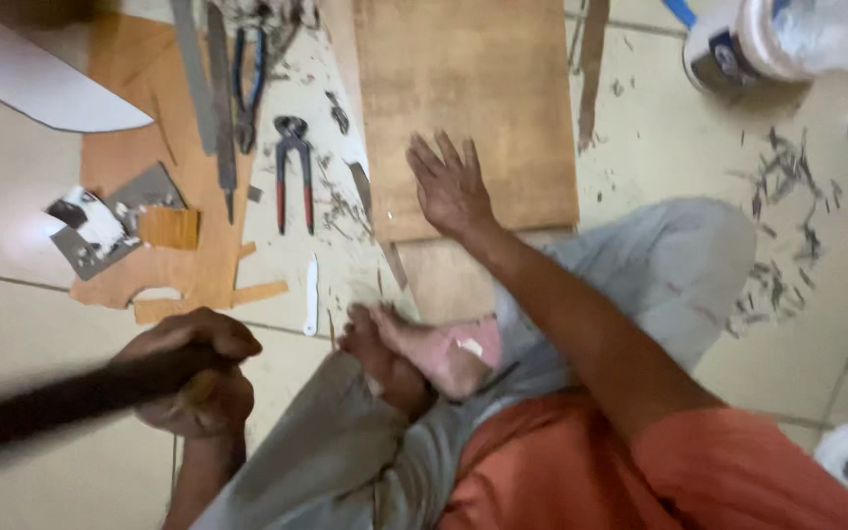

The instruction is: The person sits on the floor and hammers nails into a rectangular wooden board. They repeatedly pick up nails from a pile on the floor, position them on the wood, and strike them with a hammer. The person occasionally adjusts the board's position to continue nailing along its edges.

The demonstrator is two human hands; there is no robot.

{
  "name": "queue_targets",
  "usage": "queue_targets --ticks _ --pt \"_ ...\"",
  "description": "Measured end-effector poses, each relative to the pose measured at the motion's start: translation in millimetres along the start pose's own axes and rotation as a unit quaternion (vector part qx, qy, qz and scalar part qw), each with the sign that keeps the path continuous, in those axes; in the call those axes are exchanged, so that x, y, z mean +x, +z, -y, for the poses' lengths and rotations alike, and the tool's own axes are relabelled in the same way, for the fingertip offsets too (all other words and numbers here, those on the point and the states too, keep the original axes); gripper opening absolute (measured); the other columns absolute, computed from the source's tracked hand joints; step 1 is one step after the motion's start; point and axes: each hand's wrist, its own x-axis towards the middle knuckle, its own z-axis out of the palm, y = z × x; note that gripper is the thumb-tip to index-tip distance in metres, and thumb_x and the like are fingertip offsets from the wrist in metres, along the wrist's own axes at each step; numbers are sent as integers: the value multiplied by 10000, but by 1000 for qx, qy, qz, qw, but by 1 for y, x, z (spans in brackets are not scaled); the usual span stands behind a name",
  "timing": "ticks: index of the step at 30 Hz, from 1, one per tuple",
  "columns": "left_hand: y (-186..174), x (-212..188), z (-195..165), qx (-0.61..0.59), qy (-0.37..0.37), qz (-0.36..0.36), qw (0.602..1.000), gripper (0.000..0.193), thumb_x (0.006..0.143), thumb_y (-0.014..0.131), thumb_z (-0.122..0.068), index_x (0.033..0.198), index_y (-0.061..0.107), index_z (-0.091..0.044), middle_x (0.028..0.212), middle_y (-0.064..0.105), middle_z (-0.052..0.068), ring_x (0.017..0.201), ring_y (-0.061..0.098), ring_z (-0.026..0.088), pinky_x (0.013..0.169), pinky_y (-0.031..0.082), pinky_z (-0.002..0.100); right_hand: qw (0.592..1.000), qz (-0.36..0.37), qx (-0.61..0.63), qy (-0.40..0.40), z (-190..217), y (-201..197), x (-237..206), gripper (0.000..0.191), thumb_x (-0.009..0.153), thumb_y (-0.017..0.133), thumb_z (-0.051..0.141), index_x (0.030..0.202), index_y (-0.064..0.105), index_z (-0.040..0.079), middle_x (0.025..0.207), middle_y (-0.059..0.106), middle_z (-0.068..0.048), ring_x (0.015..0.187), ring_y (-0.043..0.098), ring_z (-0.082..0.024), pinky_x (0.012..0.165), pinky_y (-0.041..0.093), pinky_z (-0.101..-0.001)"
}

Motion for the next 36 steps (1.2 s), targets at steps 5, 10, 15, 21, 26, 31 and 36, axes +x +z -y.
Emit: queue_targets --ticks 5,10,15,21,26,31,36 --pt "34 -22 73 471 -318 195 800 290 1042 591 -331 1093 655 -53 886 701 233 847 670 402 731 514 469 999 38 26 6 -4 11 -3 512 1008 518 213 1506 505 93 1643 397 -68 1506 331 -368 1201 172 -652" --pt "20 -45 71 457 -270 135 837 345 975 601 -364 1104 607 -45 885 708 239 868 687 377 768 529 465 999 -34 -31 -18 -3 9 -4 505 1049 542 165 1546 524 78 1645 427 -98 1515 357 -354 1246 186 -646" --pt "17 -44 74 407 -64 150 899 308 955 616 -298 866 581 -5 789 605 238 735 618 379 726 492 468 1000 -11 24 -6 1 6 -7 500 992 567 195 1480 555 87 1622 438 -79 1494 363 -366 1208 188 -656" --pt "18 -65 89 405 -404 98 814 385 1004 533 -408 1014 708 -65 793 687 161 748 663 306 720 498 434 1000 -16 8 -9 -1 7 -3 514 965 573 212 1465 563 94 1613 412 -80 1493 340 -364 1189 181 -664" --pt "-6 -85 67 451 -357 49 817 328 970 602 -350 1034 700 -43 862 692 187 801 665 350 733 503 470 999 5 50 4 0 5 3 507 975 550 202 1465 565 77 1619 426 -96 1492 337 -371 1202 179 -621" --pt "-49 -109 59 597 -272 -19 755 296 935 670 -291 1054 692 -21 930 697 212 855 668 395 747 508 505 986 34 160 -21 -21 -10 -4 469 989 631 193 1424 573 27 1594 447 -147 1492 353 -375 1224 227 -539" --pt "-62 -102 104 610 -78 12 789 226 956 695 -229 1119 691 -72 1092 702 175 963 661 371 860 551 488 984 -18 172 49 -85 -45 -59 499 922 732 88 1399 601 24 1525 523 -195 1456 419 -400 1246 302 -496"
